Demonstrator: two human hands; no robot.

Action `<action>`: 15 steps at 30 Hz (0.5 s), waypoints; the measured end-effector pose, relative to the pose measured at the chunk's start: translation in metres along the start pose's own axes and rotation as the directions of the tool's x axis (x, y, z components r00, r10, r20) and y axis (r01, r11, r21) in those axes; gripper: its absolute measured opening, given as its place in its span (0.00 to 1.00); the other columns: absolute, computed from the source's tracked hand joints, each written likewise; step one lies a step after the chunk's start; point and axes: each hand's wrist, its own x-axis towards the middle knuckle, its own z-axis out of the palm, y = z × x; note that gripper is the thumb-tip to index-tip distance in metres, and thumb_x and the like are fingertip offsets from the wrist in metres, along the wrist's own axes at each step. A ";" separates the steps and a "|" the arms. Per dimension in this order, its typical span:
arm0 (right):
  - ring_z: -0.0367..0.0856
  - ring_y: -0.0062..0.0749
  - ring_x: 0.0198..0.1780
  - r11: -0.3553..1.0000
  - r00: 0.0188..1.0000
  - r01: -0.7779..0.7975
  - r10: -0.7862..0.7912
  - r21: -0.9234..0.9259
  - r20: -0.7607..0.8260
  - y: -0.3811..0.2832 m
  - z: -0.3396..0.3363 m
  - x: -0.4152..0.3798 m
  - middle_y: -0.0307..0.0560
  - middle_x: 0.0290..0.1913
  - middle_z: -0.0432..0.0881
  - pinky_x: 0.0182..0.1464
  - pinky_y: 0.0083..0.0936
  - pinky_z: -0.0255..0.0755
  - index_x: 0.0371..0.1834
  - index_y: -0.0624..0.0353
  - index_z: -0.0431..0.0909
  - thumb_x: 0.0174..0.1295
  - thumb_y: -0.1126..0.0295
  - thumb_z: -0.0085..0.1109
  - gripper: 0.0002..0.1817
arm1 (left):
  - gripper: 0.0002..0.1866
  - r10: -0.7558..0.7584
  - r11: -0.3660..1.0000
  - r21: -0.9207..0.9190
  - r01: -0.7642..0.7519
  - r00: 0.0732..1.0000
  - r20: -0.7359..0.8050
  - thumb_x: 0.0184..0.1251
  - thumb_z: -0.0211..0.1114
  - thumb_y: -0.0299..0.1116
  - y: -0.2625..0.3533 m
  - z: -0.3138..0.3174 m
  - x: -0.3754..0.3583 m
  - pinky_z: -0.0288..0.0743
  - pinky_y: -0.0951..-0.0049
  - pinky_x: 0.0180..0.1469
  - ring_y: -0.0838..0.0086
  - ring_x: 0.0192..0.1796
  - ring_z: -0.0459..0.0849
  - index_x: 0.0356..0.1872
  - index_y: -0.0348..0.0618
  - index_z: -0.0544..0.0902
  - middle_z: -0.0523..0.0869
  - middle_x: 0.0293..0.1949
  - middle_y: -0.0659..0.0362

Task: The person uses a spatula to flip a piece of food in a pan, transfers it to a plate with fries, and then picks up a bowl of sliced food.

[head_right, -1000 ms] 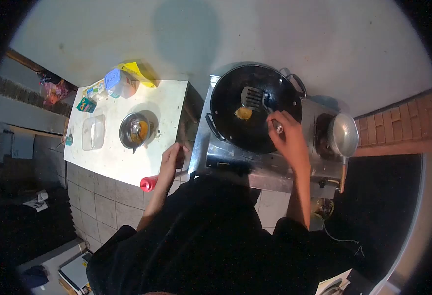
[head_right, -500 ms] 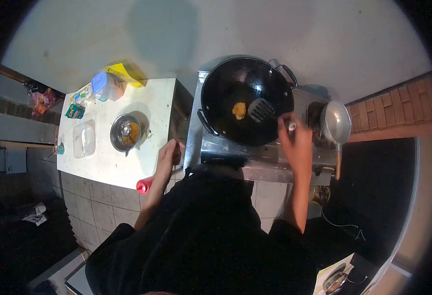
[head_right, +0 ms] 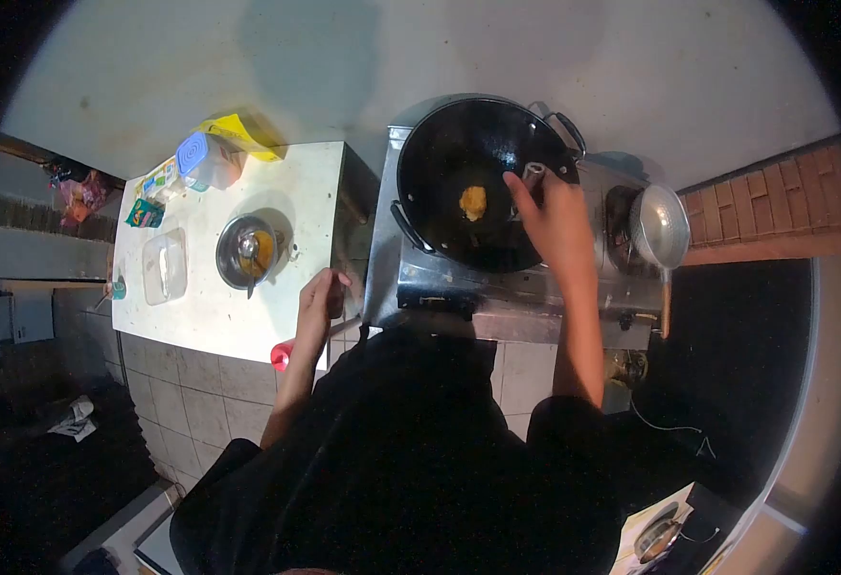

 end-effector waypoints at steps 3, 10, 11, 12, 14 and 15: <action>0.76 0.52 0.21 0.999 0.999 -0.024 0.022 0.046 0.044 -0.001 0.005 -0.002 0.60 0.19 0.77 0.27 0.36 0.67 0.26 0.71 0.77 0.65 0.61 0.63 0.20 | 0.20 -0.013 1.000 -0.017 0.013 1.000 0.010 0.80 0.47 0.47 0.000 -0.005 -0.003 0.45 0.82 0.22 0.89 0.19 0.54 0.38 0.42 0.80 0.57 0.19 0.75; 0.76 0.51 0.22 0.995 0.998 -0.060 0.060 0.080 0.007 0.016 0.011 -0.008 0.60 0.22 0.77 0.28 0.34 0.68 0.30 0.70 0.76 0.66 0.64 0.61 0.16 | 0.21 -0.030 0.999 -0.015 0.030 0.999 0.017 0.80 0.47 0.47 0.001 -0.015 -0.006 0.45 0.82 0.22 0.90 0.20 0.55 0.37 0.41 0.80 0.60 0.19 0.75; 0.76 0.51 0.22 0.995 0.998 -0.066 0.066 0.080 0.002 0.021 0.014 -0.009 0.60 0.22 0.77 0.28 0.34 0.68 0.30 0.70 0.76 0.66 0.64 0.61 0.16 | 0.21 -0.018 1.000 0.015 0.018 1.000 -0.008 0.80 0.47 0.47 0.001 -0.016 -0.006 0.46 0.82 0.22 0.90 0.20 0.55 0.37 0.41 0.80 0.60 0.19 0.75; 0.72 0.39 0.21 0.995 0.999 -0.026 0.029 0.101 -0.034 0.027 0.019 -0.009 0.57 0.20 0.76 0.27 0.32 0.66 0.31 0.70 0.77 0.67 0.65 0.61 0.16 | 0.21 -0.004 0.999 0.045 0.005 0.999 -0.032 0.80 0.47 0.46 0.001 -0.016 -0.004 0.46 0.82 0.23 0.90 0.20 0.55 0.37 0.41 0.81 0.60 0.19 0.75; 0.69 0.27 0.19 0.993 0.997 0.013 -0.004 0.120 -0.074 0.034 0.022 -0.011 0.53 0.18 0.74 0.25 0.29 0.64 0.32 0.70 0.77 0.68 0.65 0.60 0.15 | 0.21 0.007 0.999 0.049 -0.007 1.000 -0.019 0.80 0.47 0.46 0.003 -0.016 -0.001 0.46 0.82 0.23 0.90 0.20 0.55 0.37 0.40 0.81 0.60 0.19 0.75; 0.69 0.23 0.19 0.990 0.999 -0.035 0.040 0.136 -0.033 0.035 0.021 -0.013 0.49 0.18 0.74 0.25 0.26 0.63 0.35 0.68 0.77 0.68 0.65 0.59 0.13 | 0.21 0.019 0.999 0.048 -0.018 1.000 -0.015 0.80 0.47 0.46 0.004 -0.016 0.000 0.46 0.82 0.23 0.90 0.20 0.55 0.37 0.40 0.81 0.60 0.19 0.75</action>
